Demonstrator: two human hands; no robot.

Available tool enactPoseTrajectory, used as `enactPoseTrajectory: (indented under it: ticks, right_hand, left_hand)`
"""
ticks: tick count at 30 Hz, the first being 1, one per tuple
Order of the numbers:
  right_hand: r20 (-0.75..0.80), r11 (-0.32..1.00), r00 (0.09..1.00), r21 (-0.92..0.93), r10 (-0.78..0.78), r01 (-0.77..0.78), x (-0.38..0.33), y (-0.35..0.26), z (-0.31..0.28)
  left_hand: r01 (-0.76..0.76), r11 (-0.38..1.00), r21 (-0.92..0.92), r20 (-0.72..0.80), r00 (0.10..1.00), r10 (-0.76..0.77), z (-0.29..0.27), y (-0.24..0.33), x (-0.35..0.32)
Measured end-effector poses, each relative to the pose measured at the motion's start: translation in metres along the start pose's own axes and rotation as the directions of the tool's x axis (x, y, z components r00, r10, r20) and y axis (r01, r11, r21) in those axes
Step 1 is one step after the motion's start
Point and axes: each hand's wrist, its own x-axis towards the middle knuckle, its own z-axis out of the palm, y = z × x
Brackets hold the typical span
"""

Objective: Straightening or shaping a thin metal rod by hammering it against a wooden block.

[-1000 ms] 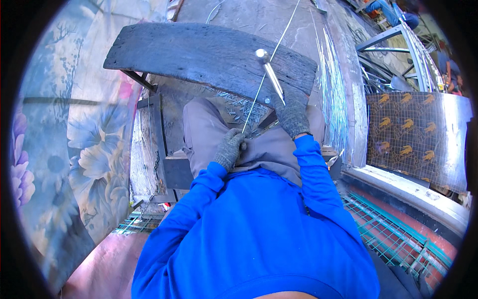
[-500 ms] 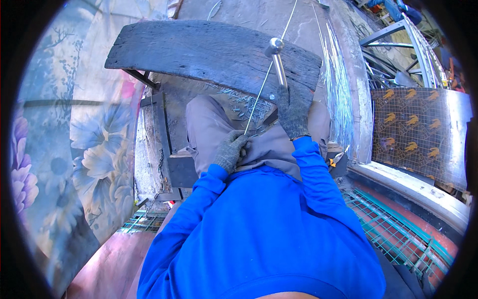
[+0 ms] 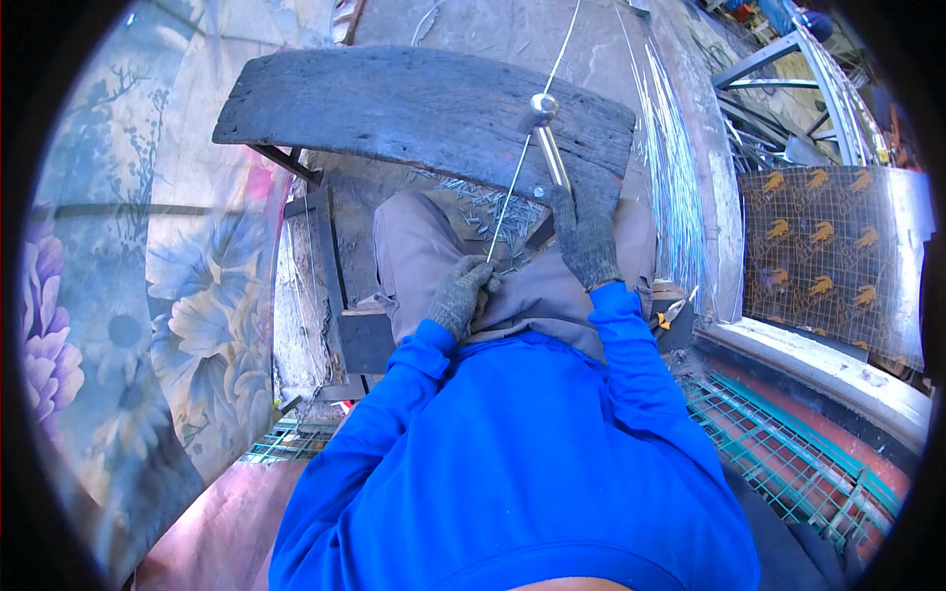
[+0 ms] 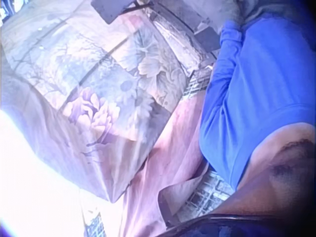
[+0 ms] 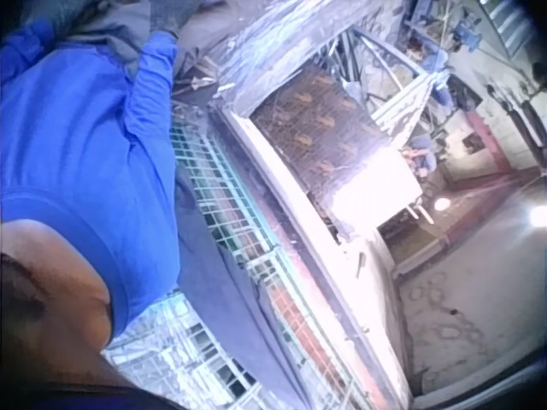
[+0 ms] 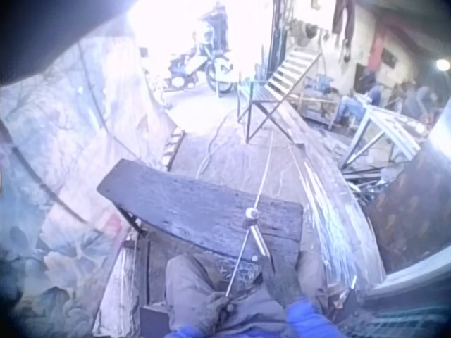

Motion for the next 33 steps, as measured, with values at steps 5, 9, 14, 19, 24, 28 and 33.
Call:
enactPoseTrajectory:
  ticks: [5,9,14,19,24,28,33]
  right_hand:
    - [-0.126,0.992,0.99,0.116,0.066,-0.051,-0.017,0.007,0.007]
    - [-0.099,0.998,0.995,0.055,0.022,-0.017,-0.019,0.008,0.006]
    - [0.016,0.999,1.0,0.049,-0.009,0.008,-0.01,0.017,0.003]
    - [-0.019,0.977,0.979,0.06,0.205,-0.203,-0.039,0.019,0.007]
    - [0.245,0.857,0.876,0.219,0.415,-0.467,-0.047,0.028,-0.002]
    - [-0.027,0.977,0.98,-0.085,-0.197,0.194,-0.044,0.029,-0.001]
    - [0.101,0.912,0.937,0.216,0.335,-0.349,-0.049,-0.005,-0.012]
  left_hand:
    - [0.001,1.0,-0.012,0.02,1.0,-0.001,0.004,0.0,0.001]
    - [-0.004,1.0,-0.029,0.035,0.999,0.005,-0.001,-0.002,0.006]
    - [0.061,0.997,-0.055,0.046,0.997,-0.058,0.005,0.012,0.003]
    - [0.001,0.999,-0.049,0.057,0.998,0.002,0.015,0.022,0.018]
    - [-0.004,0.991,-0.134,0.134,0.991,0.022,0.033,0.033,0.046]
    - [-0.005,0.992,-0.123,0.168,0.985,0.026,0.038,0.037,0.068]
    - [0.021,0.993,-0.12,0.178,0.984,0.0,0.042,0.041,0.066]
